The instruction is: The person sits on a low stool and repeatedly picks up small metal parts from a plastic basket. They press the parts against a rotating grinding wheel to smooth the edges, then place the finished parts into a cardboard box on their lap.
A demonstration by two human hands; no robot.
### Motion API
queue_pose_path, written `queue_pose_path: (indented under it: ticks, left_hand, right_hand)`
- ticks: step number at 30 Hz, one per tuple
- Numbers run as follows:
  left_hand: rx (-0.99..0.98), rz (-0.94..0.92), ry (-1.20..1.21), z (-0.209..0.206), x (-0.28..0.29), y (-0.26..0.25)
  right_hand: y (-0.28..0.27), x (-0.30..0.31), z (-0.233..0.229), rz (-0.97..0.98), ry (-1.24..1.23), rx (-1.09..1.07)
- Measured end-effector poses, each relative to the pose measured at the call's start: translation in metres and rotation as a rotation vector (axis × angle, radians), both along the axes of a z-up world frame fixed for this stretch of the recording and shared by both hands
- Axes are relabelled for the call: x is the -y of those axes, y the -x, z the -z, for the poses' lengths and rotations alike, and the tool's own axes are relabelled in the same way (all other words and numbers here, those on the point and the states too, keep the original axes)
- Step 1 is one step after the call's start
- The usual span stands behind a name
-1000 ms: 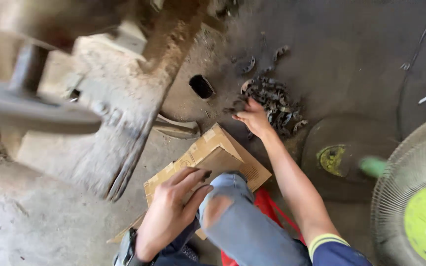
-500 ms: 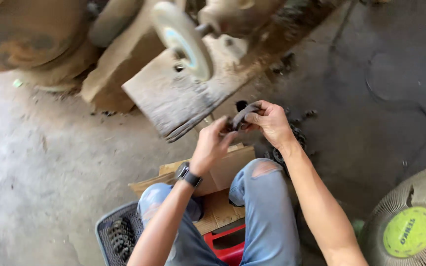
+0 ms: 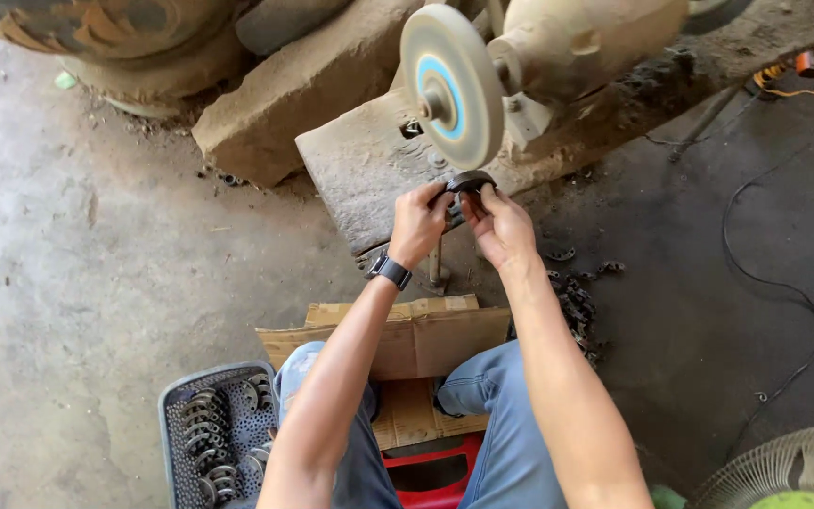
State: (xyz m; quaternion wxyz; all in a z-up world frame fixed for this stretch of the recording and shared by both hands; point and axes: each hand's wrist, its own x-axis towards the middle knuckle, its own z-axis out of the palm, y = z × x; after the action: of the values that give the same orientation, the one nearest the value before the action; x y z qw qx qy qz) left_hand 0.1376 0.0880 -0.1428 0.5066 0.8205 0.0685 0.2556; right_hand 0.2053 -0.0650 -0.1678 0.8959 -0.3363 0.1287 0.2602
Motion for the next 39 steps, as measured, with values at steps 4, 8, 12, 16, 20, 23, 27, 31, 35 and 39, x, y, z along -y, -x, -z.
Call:
queue_pose_path:
  ticks: [4,8,12,16,20,23,27,31,35,39]
  left_hand:
    - [-0.024,0.05,0.028,-0.008,-0.009,0.002]
    - [0.069,-0.012,-0.028,-0.014,-0.018,-0.001]
    - [0.107,-0.053,-0.052,-0.016,-0.021,-0.007]
    - [0.116,-0.045,-0.046,-0.018,-0.018,-0.01]
    - [0.112,-0.049,-0.051,-0.015,-0.013,-0.015]
    - [0.115,-0.035,-0.033,-0.016,-0.01,-0.017]
    - [0.104,-0.035,-0.036,-0.019,-0.006,-0.019]
    - [0.11,-0.034,-0.029,-0.021,-0.007,-0.016]
    - [0.114,-0.042,-0.001,-0.021,-0.013,-0.007]
    - [0.067,-0.063,0.006,-0.022,-0.015,-0.005]
  right_hand:
    - [-0.007,-0.009,0.02,0.009,-0.023,-0.004]
    - [-0.007,-0.027,0.013,-0.041,-0.011,0.045]
    - [-0.002,-0.036,0.001,0.001,0.035,0.048]
    - [-0.002,-0.034,0.001,0.035,0.083,0.06]
    - [-0.007,-0.028,0.009,0.049,0.068,0.079]
    - [-0.009,-0.025,0.011,0.069,0.067,0.081]
    - [-0.01,-0.023,0.01,0.101,0.086,0.073]
    - [-0.009,-0.025,0.005,0.101,0.073,0.069]
    - [-0.003,-0.033,0.0,0.059,0.102,0.118]
    - [0.0,-0.036,-0.006,0.055,0.124,0.12]
